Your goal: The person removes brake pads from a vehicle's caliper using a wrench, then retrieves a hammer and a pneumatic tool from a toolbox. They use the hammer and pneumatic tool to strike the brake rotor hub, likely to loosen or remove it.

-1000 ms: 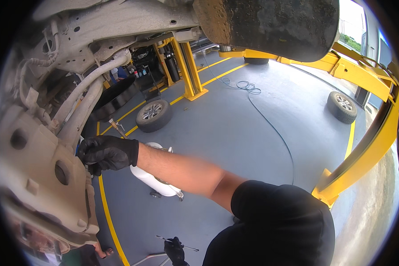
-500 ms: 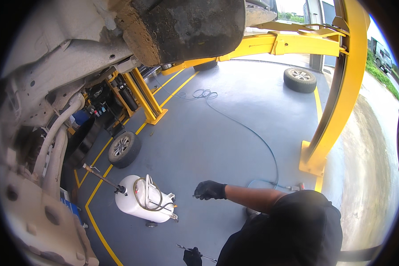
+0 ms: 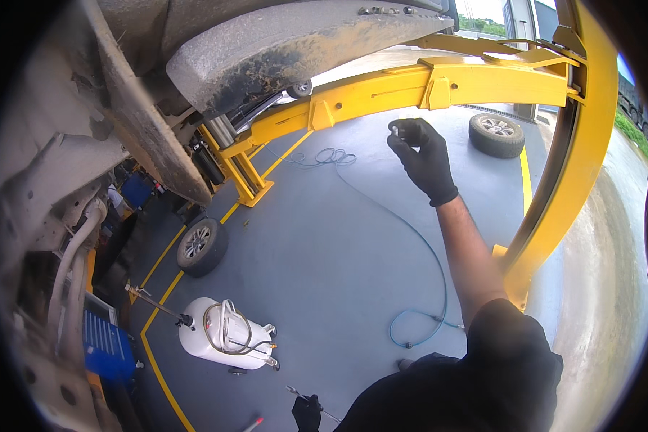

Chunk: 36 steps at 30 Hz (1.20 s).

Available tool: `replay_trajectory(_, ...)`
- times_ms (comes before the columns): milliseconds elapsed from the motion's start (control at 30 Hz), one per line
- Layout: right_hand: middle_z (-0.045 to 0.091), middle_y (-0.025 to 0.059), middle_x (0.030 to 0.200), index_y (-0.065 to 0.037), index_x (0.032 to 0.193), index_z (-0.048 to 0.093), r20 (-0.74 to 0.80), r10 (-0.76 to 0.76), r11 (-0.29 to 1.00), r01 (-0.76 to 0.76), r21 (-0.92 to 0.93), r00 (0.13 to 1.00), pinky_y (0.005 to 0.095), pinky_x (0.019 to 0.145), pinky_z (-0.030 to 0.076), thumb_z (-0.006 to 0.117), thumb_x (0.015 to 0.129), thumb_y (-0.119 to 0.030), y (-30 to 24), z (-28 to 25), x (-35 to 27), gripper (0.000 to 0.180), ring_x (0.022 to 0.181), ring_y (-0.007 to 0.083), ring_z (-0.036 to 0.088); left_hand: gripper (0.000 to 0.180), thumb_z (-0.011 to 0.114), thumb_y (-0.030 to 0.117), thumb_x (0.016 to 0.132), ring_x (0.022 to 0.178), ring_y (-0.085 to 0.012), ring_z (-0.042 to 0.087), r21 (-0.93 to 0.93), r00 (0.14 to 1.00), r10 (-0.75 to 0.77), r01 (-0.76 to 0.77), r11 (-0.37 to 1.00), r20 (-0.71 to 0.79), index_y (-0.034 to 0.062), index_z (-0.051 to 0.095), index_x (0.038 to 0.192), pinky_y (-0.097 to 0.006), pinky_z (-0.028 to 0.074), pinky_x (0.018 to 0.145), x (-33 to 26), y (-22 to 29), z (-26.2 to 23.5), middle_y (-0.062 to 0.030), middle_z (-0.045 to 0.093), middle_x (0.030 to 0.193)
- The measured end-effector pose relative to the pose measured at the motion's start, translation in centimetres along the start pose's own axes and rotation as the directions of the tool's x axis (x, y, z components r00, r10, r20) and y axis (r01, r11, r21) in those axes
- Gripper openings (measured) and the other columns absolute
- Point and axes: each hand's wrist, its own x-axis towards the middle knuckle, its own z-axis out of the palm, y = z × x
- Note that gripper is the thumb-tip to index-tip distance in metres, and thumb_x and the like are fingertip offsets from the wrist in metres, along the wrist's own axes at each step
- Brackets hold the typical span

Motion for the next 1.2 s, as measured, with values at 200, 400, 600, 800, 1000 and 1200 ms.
replay_trajectory(200,0.070,0.0078,0.085,-0.010,0.093,0.069,-0.001,-0.638,0.635,0.526,-0.566,0.770,0.0393,0.066,0.050,0.068,0.080,-0.016,3.9,4.8,13.9,0.015,0.065,0.0280,0.065,0.024,0.064,0.020,0.090,0.053,-0.0157,0.061,-0.203,0.987,-0.110,0.131,0.970,0.114,0.0021,0.054,0.079,-0.031,0.052,0.052,2.7,7.9,8.6,-0.0077,0.060,0.062)
replay_trajectory(400,0.073,0.0065,0.082,-0.018,0.102,0.069,0.012,-0.174,0.651,0.124,-0.749,0.985,0.0406,0.073,0.054,0.059,0.084,-0.040,2.7,9.2,14.4,0.030,0.076,0.0311,0.069,0.024,0.065,0.021,0.090,0.057,-0.0144,0.061,-0.062,0.979,-0.204,0.205,0.977,0.023,0.0016,0.054,0.080,-0.030,0.052,0.054,0.5,11.2,10.4,-0.0065,0.060,0.065)
replay_trajectory(600,0.073,0.0083,0.095,-0.020,0.113,0.065,0.142,-0.161,0.590,0.210,-0.779,0.977,0.0434,0.077,0.054,0.054,0.088,-0.053,9.4,5.9,18.7,0.043,0.089,0.0313,0.069,0.027,0.063,0.028,0.093,0.062,-0.0191,0.066,0.014,0.974,-0.219,0.220,0.975,-0.057,0.0031,0.055,0.085,-0.034,0.053,0.060,-0.1,10.3,10.0,-0.0095,0.063,0.069)
replay_trajectory(800,0.070,0.0082,0.112,-0.013,0.122,0.064,0.085,-0.348,0.638,0.303,-0.708,0.934,0.0376,0.084,0.053,0.051,0.092,-0.058,12.4,7.6,17.8,0.056,0.099,0.0268,0.068,0.026,0.063,0.026,0.092,0.058,-0.0229,0.066,-0.031,0.895,-0.332,0.339,0.940,-0.299,0.0051,0.053,0.081,-0.037,0.053,0.057,-4.7,7.3,7.8,-0.0103,0.064,0.066)
replay_trajectory(1000,0.065,0.0146,0.115,-0.001,0.120,0.059,-0.113,-0.664,0.686,0.541,-0.487,0.740,0.0389,0.091,0.051,0.064,0.094,-0.033,7.5,5.9,6.0,0.041,0.103,0.0309,0.064,0.032,0.057,0.032,0.094,0.063,-0.0258,0.068,0.115,0.765,-0.423,0.535,0.837,-0.485,0.0032,0.055,0.080,-0.038,0.053,0.059,-10.3,2.7,5.5,-0.0121,0.065,0.069)
replay_trajectory(1200,0.057,0.0143,0.125,-0.002,0.122,0.052,0.608,-0.261,0.905,-0.030,0.425,0.750,0.0367,0.092,0.046,0.065,0.087,-0.007,-0.7,17.9,-17.4,0.037,0.113,0.0259,0.057,0.040,0.059,0.037,0.094,0.052,-0.0229,0.065,-0.097,0.618,-0.424,0.490,0.866,-0.662,0.0028,0.060,0.072,-0.036,0.052,0.056,-13.3,5.8,1.3,-0.0113,0.062,0.057)
